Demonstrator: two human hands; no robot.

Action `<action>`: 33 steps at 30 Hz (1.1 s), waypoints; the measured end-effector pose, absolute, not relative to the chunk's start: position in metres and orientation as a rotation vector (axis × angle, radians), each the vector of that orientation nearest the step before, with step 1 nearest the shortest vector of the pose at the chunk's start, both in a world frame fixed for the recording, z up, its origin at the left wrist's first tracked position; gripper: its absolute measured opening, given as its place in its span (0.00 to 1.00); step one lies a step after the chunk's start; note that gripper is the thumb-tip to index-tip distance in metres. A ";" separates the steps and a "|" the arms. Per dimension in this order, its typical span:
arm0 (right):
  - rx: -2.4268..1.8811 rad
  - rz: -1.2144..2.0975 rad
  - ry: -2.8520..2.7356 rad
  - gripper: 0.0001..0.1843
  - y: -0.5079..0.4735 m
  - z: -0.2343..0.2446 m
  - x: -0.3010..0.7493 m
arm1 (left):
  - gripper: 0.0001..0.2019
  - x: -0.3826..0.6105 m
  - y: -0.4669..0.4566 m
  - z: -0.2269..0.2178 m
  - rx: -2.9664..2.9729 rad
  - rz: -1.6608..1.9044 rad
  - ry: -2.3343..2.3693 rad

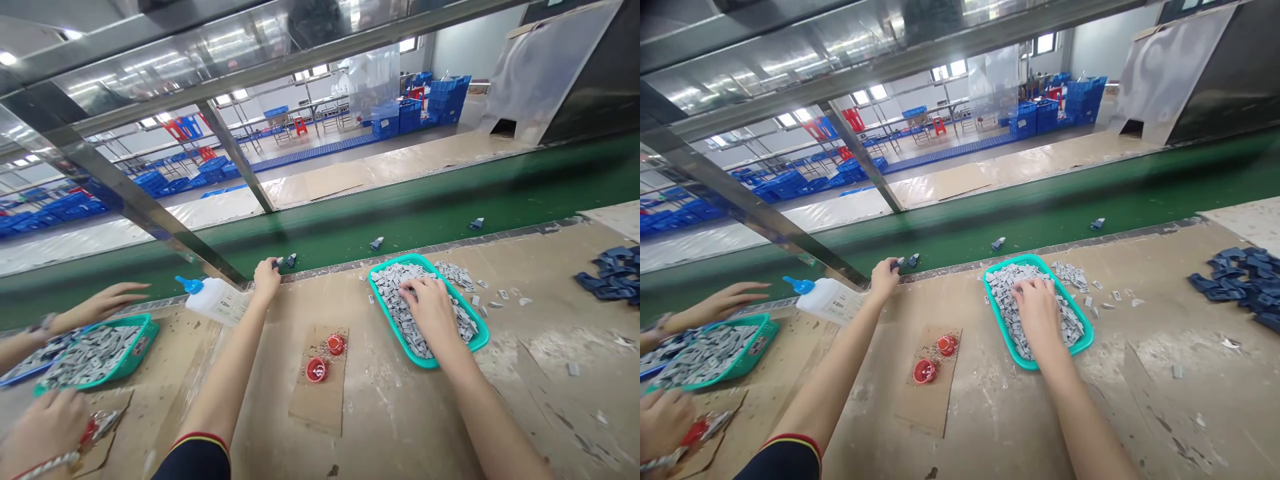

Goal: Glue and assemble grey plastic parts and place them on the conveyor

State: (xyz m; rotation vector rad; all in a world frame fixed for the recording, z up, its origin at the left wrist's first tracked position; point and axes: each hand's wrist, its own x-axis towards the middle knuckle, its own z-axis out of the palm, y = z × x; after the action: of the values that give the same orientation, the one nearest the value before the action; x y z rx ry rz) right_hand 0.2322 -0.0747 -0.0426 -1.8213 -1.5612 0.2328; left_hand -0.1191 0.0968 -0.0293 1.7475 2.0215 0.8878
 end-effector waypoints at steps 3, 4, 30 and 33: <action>-1.632 0.512 -1.312 0.13 -0.080 -0.033 0.230 | 0.16 -0.106 0.066 -0.021 1.638 1.093 1.807; -1.541 0.633 -1.216 0.14 -0.082 -0.029 0.228 | 0.17 -0.101 0.054 -0.018 1.594 1.137 1.723; -1.293 1.410 -1.249 0.18 -0.118 -0.054 0.123 | 0.16 -0.065 -0.146 -0.027 0.556 1.420 1.236; -1.277 1.433 -1.230 0.18 -0.118 -0.056 0.123 | 0.17 -0.062 -0.146 -0.026 0.567 1.405 1.233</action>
State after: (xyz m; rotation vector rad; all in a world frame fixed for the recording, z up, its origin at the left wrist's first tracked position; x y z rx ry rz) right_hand 0.1234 -0.1183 -0.0564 -1.2766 -1.2296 1.4326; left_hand -0.0618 -0.1463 -0.0260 0.5668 1.2330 1.4053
